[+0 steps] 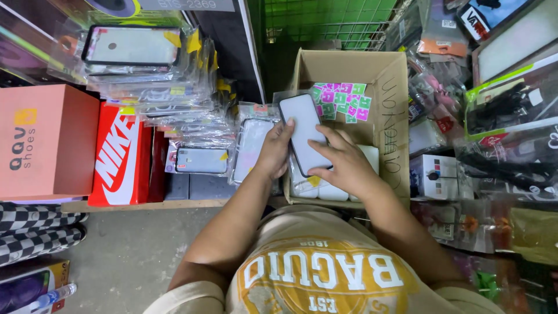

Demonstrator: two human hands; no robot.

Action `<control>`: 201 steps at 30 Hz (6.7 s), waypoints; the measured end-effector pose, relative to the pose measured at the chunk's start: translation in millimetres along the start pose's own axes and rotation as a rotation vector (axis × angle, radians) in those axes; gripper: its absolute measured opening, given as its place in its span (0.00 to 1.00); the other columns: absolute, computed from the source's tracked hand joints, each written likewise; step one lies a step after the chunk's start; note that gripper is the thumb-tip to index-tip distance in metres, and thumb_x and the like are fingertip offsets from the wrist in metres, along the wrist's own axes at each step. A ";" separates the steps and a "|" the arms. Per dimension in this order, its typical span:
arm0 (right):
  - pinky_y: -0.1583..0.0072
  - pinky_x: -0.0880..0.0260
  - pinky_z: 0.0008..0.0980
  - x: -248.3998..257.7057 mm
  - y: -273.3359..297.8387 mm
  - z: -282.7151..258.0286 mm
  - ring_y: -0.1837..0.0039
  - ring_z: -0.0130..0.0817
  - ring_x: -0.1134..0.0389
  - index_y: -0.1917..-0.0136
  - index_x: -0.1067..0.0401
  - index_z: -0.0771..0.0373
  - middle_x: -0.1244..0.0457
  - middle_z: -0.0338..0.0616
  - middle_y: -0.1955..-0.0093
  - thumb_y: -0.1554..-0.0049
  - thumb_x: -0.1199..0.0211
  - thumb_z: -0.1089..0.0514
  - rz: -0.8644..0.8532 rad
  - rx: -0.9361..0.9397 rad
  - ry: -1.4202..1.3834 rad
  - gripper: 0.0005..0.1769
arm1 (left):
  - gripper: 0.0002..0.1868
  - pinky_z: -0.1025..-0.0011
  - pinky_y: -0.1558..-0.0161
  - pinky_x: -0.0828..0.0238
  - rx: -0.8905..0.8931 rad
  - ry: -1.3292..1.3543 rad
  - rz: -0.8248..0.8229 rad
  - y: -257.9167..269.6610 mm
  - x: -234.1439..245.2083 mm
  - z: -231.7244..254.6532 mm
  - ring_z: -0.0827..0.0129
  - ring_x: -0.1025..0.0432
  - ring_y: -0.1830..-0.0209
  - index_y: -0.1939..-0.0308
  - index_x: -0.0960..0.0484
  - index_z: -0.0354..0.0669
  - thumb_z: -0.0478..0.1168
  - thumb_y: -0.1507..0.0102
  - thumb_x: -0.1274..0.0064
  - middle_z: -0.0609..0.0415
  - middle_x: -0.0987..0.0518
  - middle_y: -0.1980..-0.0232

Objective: Sorting and organizing various mobile phone screen protectors and cases in a retail stock area.

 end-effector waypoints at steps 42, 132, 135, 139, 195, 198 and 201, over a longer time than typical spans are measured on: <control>0.48 0.26 0.38 -0.5 4.6 23.7 0.47 0.47 0.27 0.35 0.25 0.52 0.35 0.52 0.34 0.50 0.41 0.71 0.203 -0.142 -0.092 0.31 | 0.16 0.78 0.74 0.34 0.054 -0.165 0.018 -5.3 -16.4 -4.7 0.81 0.28 0.69 0.41 0.25 0.45 0.48 0.29 0.53 0.62 0.21 0.60; 0.30 0.49 0.63 -315.6 -141.8 -141.7 0.29 0.51 0.43 0.42 0.27 0.53 0.42 0.54 0.31 0.55 0.32 0.56 -0.409 0.056 0.405 0.25 | 0.19 0.48 0.60 0.23 0.023 0.298 0.812 95.3 340.4 57.7 0.54 0.23 0.54 0.42 0.30 0.51 0.31 0.36 0.59 0.49 0.21 0.48; 0.29 0.47 0.64 -339.2 -147.9 -133.4 0.29 0.52 0.41 0.41 0.25 0.56 0.40 0.54 0.31 0.43 0.41 0.55 -0.473 -0.057 0.492 0.16 | 0.15 0.48 0.58 0.22 0.103 0.261 0.744 79.8 360.5 44.9 0.52 0.23 0.56 0.44 0.27 0.44 0.31 0.35 0.57 0.47 0.20 0.50; 0.34 0.48 0.70 -375.8 -148.8 -116.3 0.29 0.58 0.42 0.43 0.24 0.54 0.41 0.56 0.30 0.41 0.46 0.53 -0.424 -0.181 0.645 0.16 | 0.13 0.51 0.54 0.22 0.255 0.219 0.713 56.3 395.4 -3.1 0.55 0.23 0.57 0.44 0.25 0.41 0.34 0.33 0.53 0.47 0.20 0.51; 0.48 0.29 0.26 -141.9 -16.9 14.9 0.49 0.25 0.32 0.40 0.30 0.65 0.33 0.41 0.47 0.44 0.34 0.73 0.626 -0.645 -0.985 0.19 | 0.36 0.47 0.30 0.48 -0.384 -1.475 0.041 50.4 116.4 66.0 0.34 0.42 0.28 0.29 0.33 0.41 0.55 0.35 0.41 0.29 0.34 0.29; 0.43 0.30 0.25 -130.3 -28.1 4.5 0.46 0.25 0.33 0.40 0.29 0.67 0.34 0.41 0.47 0.42 0.33 0.74 0.645 -0.556 -0.993 0.18 | 0.33 0.59 0.34 0.35 -0.288 -0.887 -0.098 44.1 108.4 68.3 0.51 0.31 0.36 0.28 0.35 0.33 0.45 0.32 0.43 0.35 0.25 0.35; 0.43 0.30 0.26 -115.3 -41.2 -22.3 0.46 0.25 0.32 0.38 0.28 0.64 0.32 0.40 0.47 0.39 0.34 0.69 0.580 -0.580 -0.769 0.16 | 0.28 0.69 0.41 0.28 -0.034 -0.315 -0.268 46.5 88.4 79.5 0.68 0.26 0.43 0.26 0.37 0.36 0.33 0.30 0.50 0.46 0.21 0.39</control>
Point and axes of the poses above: each hand's wrist, its own y-axis away from the middle knuckle, its own x-axis out of the back of the hand, z = x × y, the point moved 3 cm from there along -y, towards the middle knuckle
